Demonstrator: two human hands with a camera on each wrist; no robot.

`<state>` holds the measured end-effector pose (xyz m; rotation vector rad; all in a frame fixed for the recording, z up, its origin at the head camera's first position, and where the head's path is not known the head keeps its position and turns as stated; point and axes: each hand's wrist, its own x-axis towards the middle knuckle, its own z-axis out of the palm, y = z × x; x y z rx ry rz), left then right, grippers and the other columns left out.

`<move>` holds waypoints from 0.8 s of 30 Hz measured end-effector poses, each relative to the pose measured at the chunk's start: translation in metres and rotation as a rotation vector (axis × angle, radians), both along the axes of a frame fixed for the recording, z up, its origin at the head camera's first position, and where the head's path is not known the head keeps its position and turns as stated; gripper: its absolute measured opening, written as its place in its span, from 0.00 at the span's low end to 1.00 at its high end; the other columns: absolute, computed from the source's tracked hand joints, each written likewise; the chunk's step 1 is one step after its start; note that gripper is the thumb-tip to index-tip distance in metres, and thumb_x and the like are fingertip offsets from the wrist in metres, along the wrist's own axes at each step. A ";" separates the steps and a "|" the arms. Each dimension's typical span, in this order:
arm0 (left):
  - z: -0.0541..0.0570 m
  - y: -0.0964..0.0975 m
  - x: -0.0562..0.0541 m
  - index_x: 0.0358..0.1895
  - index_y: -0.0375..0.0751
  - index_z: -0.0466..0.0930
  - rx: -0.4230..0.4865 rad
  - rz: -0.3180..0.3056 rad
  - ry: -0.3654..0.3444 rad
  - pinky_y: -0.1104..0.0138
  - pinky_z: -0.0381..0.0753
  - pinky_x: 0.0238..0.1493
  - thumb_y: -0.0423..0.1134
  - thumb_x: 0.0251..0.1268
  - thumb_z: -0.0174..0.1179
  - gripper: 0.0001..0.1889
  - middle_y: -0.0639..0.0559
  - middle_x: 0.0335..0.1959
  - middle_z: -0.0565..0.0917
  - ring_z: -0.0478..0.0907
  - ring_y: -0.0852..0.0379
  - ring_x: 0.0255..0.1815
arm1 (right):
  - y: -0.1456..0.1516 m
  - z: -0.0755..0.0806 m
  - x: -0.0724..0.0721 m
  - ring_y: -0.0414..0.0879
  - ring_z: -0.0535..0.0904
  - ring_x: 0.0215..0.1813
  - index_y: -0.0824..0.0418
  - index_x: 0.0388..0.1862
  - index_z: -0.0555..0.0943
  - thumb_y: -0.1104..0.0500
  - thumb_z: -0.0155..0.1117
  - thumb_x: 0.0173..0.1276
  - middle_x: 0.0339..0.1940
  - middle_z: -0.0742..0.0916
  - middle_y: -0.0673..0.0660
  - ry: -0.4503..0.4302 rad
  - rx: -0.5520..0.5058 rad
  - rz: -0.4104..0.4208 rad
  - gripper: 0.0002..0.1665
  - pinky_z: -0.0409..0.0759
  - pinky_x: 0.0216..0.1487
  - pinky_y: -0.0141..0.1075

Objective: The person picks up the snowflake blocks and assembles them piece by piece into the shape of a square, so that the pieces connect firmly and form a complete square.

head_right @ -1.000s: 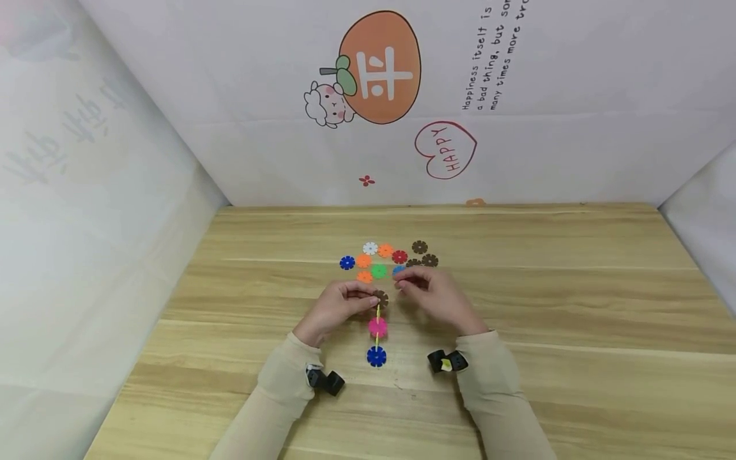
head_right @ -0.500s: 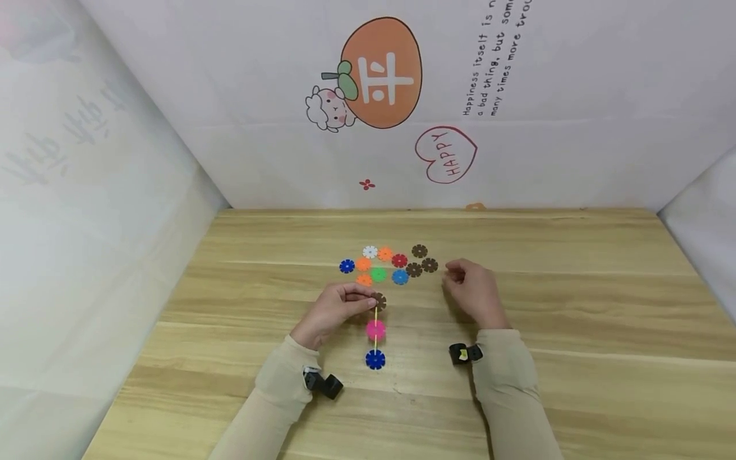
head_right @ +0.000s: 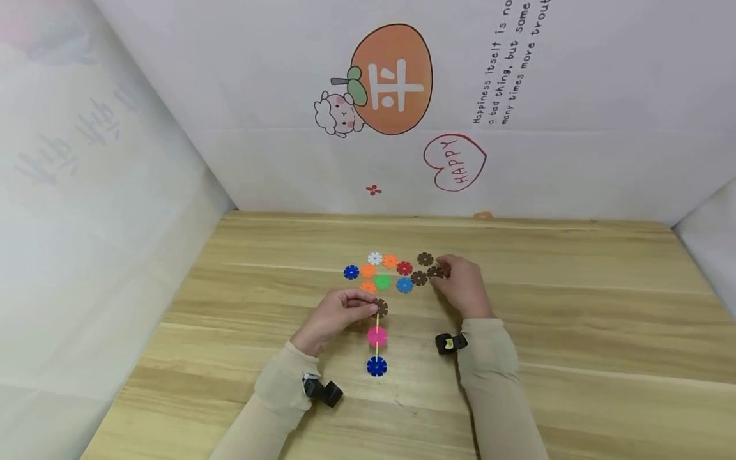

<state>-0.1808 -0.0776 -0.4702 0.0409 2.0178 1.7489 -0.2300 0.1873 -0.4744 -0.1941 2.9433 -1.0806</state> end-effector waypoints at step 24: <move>0.005 0.003 0.001 0.47 0.38 0.84 0.064 0.012 -0.003 0.62 0.84 0.52 0.35 0.62 0.67 0.11 0.46 0.43 0.88 0.86 0.49 0.47 | -0.004 -0.004 0.044 0.50 0.85 0.44 0.59 0.49 0.85 0.59 0.68 0.67 0.45 0.90 0.57 -0.051 -0.120 0.065 0.13 0.84 0.45 0.40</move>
